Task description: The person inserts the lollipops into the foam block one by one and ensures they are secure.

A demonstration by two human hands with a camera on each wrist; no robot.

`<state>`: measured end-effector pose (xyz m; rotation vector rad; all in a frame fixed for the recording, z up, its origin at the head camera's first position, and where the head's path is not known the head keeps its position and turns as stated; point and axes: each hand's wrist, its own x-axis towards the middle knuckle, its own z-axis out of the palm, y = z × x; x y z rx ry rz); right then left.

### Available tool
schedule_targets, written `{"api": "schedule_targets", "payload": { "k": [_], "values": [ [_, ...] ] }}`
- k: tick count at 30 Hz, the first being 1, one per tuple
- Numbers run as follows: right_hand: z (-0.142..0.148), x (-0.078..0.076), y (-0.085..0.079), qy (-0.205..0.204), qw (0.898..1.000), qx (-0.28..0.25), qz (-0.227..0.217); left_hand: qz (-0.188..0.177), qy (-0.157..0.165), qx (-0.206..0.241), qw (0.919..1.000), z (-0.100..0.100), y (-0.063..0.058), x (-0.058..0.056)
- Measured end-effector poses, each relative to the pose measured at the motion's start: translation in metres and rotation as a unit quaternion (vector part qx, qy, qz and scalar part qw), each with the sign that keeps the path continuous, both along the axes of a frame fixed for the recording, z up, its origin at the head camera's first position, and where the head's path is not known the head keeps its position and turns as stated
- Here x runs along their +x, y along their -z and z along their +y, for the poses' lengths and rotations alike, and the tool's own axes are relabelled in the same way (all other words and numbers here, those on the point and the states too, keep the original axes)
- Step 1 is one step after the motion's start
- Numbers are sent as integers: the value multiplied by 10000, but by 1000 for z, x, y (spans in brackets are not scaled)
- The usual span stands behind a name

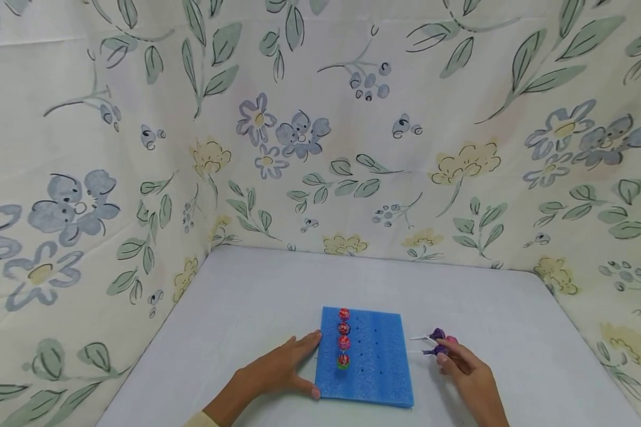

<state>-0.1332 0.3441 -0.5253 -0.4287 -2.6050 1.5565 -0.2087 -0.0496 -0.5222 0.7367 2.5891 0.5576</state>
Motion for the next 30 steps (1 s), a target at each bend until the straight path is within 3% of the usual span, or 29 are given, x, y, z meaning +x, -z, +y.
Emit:
{"api": "schedule_targets", "payload": {
  "k": [2, 5, 9, 11, 16, 23, 26, 30],
  "values": [
    [-1, 0, 1, -112, 9990, -84, 423, -4, -11, -7, 10000, 0, 0, 0],
    [-2, 1, 4, -488, 9890, -799, 1146, -30, -41, -8, 10000, 0, 1, 0],
    [-1, 1, 6, -763, 9742, -1500, 1507, -47, -30, 15, 10000, -1, 2, 0],
    [-2, 1, 5, -602, 9782, -1409, 1402, -60, -26, 45, 10000, -1, 2, 0],
    [-9, -2, 2, -1, 9942, -626, 869, -68, -36, 74, 9999, -1, 2, 1],
    [-16, -3, -3, 219, 9943, 153, 1034, -82, -52, 106, 9999, -1, 4, 0],
    [-16, -3, -5, 320, 9964, 212, 759, -70, -59, 82, 9999, -1, 3, 0],
    [-18, -5, -6, 511, 9968, -121, 605, -75, -74, 97, 9999, -1, 3, 1]
  ]
}}
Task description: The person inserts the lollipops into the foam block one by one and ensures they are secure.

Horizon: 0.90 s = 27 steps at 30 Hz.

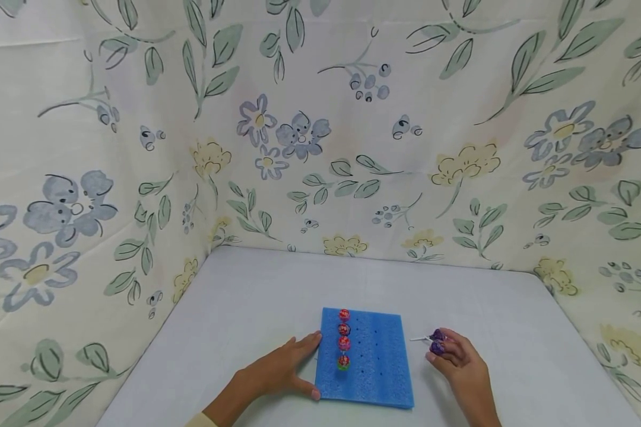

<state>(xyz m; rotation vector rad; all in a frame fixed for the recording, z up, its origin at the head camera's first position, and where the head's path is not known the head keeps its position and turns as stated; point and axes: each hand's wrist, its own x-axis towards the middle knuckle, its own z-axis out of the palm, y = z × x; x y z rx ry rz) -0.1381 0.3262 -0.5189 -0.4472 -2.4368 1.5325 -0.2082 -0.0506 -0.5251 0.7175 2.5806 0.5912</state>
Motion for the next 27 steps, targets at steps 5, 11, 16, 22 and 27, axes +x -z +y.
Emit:
{"api": "schedule_targets", "payload": {
  "k": [5, 11, 16, 22, 27],
  "values": [
    [-4, 0, 1, -134, 9989, -75, 438, 21, -1, -29, 10000, 0, -1, 0],
    [-7, 0, -4, -384, 9985, 46, 392, 83, 43, -87, 9999, 0, -3, 1],
    [-11, -2, -7, -176, 9987, -413, 237, 79, 57, -75, 9999, -1, -5, 2],
    [-15, -5, -6, -338, 9931, -899, 673, 84, 74, -74, 9999, -1, -5, 3],
    [-19, -7, -7, -741, 9898, -834, 885, 148, 132, -72, 9998, -1, -6, 3]
  ]
}}
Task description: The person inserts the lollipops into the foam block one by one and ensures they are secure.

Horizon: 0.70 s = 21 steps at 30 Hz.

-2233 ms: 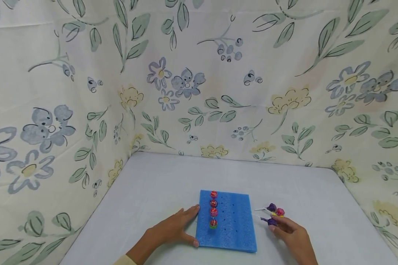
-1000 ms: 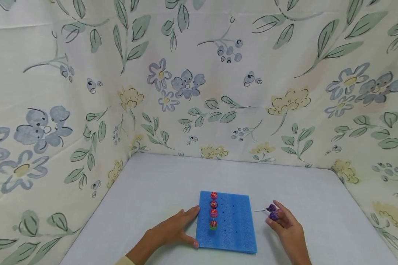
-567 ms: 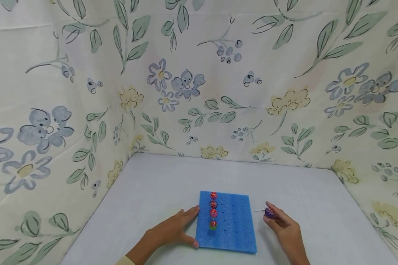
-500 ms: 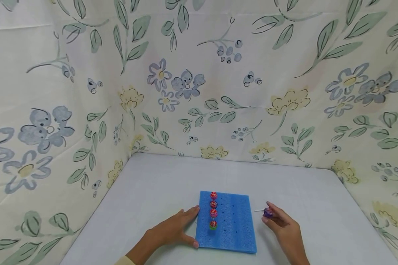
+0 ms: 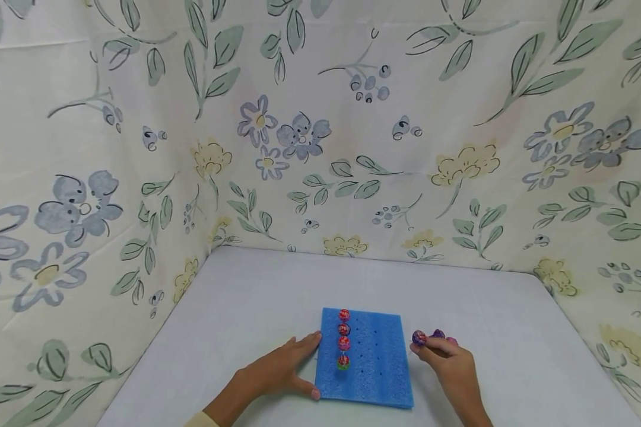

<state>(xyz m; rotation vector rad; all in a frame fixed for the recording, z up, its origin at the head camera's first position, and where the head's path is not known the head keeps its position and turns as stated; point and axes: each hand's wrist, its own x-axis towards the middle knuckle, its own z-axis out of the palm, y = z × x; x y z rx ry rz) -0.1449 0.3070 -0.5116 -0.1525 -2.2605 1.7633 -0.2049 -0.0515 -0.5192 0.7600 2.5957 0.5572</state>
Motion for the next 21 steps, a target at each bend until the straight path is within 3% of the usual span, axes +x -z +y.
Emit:
{"api": "schedule_targets", "payload": {
  "k": [7, 15, 21],
  "values": [
    [-10, -9, 0, -50, 9986, 378, -374, 40, 27, 23, 10000, 0, 3, -2],
    [-20, -17, 4, -194, 9989, 307, -297, -24, -1, 42, 10000, 0, 5, -3],
    [-26, -22, 4, -184, 9981, 271, -531, -34, 5, -1, 10000, 1, 3, -3]
  ]
}}
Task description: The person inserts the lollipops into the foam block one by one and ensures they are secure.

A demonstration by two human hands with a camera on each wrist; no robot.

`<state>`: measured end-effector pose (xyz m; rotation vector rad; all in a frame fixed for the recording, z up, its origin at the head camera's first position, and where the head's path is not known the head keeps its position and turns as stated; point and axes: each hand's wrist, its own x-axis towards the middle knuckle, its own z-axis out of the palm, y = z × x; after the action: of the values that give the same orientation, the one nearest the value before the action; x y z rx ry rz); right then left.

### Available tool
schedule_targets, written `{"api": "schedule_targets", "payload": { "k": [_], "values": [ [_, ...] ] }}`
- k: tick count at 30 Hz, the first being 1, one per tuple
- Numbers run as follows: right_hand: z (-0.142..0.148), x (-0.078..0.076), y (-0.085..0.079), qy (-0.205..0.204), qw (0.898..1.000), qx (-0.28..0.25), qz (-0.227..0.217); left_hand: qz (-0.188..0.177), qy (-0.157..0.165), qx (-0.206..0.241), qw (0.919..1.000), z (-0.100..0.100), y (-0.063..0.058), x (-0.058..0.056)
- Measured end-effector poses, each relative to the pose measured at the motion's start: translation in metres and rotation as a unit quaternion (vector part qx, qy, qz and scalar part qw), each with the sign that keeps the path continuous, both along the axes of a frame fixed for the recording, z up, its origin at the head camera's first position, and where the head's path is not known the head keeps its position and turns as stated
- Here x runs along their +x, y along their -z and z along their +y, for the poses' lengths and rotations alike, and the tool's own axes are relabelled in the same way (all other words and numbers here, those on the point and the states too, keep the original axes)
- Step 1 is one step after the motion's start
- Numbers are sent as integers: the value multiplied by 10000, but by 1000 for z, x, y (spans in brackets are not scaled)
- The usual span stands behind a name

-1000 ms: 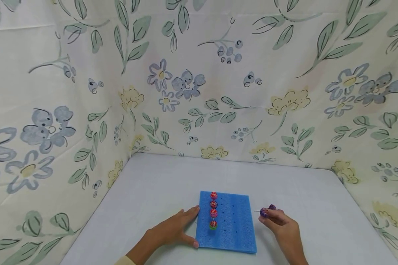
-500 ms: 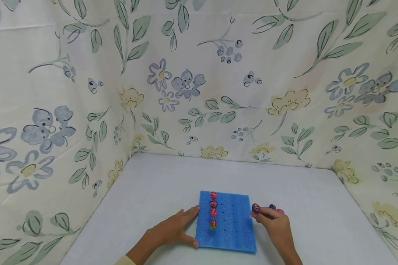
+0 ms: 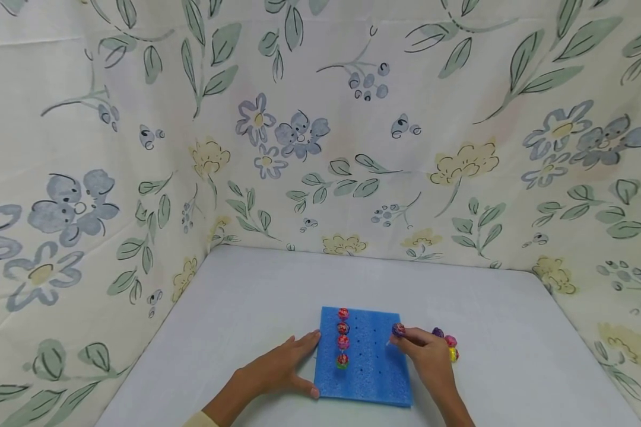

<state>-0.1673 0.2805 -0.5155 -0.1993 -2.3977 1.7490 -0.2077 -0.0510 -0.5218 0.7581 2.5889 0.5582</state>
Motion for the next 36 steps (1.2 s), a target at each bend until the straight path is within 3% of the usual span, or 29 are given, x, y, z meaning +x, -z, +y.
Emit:
{"api": "schedule_targets", "payload": {
  "k": [12, 19, 36],
  "values": [
    [-18, -14, 1, 219, 9989, -242, -334, 12, 24, 29, 10000, 0, -2, 1],
    [-27, -18, -1, 54, 9987, -387, -324, 3, -3, -34, 10000, 1, -2, 0],
    [-43, -35, 11, -93, 9996, -20, -249, 122, 178, 57, 9998, -2, 0, 0]
  ]
}}
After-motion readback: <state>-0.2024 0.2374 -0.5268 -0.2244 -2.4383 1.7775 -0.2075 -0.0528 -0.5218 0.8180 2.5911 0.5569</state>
